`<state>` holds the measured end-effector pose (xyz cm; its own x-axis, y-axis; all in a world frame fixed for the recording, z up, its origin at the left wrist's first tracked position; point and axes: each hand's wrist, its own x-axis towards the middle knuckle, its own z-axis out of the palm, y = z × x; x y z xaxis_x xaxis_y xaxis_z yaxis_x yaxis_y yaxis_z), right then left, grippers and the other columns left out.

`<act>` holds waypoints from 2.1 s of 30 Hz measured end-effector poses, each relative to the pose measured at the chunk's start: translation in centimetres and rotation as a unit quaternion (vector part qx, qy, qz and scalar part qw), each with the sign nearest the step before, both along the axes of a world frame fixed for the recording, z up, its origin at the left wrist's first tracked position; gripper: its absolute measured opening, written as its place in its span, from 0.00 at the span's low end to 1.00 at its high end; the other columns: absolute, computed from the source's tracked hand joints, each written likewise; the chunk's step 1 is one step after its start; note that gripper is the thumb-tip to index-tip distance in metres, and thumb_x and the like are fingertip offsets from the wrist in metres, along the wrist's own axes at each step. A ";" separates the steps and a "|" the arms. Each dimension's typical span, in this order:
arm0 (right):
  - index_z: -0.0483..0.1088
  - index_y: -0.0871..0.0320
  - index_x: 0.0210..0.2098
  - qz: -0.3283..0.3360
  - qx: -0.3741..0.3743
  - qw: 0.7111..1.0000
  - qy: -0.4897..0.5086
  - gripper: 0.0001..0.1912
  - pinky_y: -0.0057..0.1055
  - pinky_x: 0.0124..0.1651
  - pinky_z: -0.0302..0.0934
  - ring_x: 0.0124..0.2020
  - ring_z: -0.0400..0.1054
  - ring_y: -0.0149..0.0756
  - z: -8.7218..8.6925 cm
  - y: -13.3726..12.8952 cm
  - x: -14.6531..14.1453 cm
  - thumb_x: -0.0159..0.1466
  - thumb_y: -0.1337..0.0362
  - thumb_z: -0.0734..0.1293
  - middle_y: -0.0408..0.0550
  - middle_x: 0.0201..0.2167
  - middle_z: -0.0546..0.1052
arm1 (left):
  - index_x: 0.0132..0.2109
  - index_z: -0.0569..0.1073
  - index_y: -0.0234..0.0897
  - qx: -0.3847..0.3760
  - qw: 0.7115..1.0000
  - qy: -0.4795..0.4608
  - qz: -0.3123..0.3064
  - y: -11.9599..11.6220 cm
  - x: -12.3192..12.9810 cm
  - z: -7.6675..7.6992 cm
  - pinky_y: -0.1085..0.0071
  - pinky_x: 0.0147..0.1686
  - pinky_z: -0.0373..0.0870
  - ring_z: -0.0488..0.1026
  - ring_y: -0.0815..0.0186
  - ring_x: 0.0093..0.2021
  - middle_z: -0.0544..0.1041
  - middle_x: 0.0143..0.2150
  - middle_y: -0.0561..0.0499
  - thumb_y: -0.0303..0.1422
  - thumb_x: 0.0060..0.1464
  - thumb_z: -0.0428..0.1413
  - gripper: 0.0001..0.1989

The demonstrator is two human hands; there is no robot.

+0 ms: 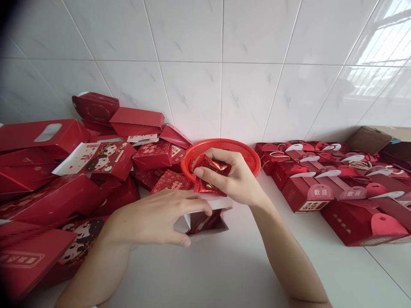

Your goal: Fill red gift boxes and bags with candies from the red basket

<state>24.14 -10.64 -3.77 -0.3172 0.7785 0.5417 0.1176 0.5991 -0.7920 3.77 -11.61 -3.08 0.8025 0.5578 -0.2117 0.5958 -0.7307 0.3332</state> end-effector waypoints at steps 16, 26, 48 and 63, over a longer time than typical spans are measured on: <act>0.64 0.57 0.25 -0.043 -0.121 0.989 0.076 0.25 0.28 0.27 0.52 0.25 0.56 0.30 -1.7 3.1 -0.1 0.64 0.43 0.68 0.41 0.22 0.61 | 0.58 0.75 0.45 -0.122 0.982 -0.140 0.027 7.2 -1.6 -1.4 0.69 0.53 0.68 0.72 0.58 0.60 0.77 0.60 0.52 0.33 0.53 0.63 0.25; 0.65 0.57 0.27 -0.166 -0.118 0.978 0.052 0.26 0.29 0.28 0.50 0.26 0.55 0.31 -4.7 7.5 1.3 0.59 0.38 0.66 0.40 0.23 0.62 | 0.60 0.75 0.46 -0.126 0.986 -0.108 0.033 6.3 -1.4 -1.1 0.69 0.54 0.68 0.71 0.54 0.60 0.75 0.62 0.51 0.39 0.48 0.68 0.31; 0.73 0.60 0.29 -0.179 -0.085 0.971 -0.132 0.12 0.30 0.31 0.55 0.26 0.62 0.32 -6.9 9.5 2.6 0.63 0.58 0.67 0.42 0.23 0.71 | 0.55 0.76 0.42 -0.089 0.986 -0.068 -0.125 2.0 -0.1 -0.1 0.71 0.46 0.68 0.76 0.61 0.47 0.78 0.50 0.51 0.26 0.50 0.65 0.24; 0.79 0.57 0.35 -0.127 0.014 0.990 0.060 0.07 0.40 0.44 0.72 0.37 0.76 0.41 -1.4 3.8 2.2 0.58 0.62 0.74 0.48 0.34 0.81 | 0.58 0.74 0.46 -0.112 0.988 -0.089 -0.063 4.8 -0.9 -0.6 0.68 0.55 0.65 0.72 0.57 0.57 0.76 0.58 0.52 0.36 0.48 0.68 0.29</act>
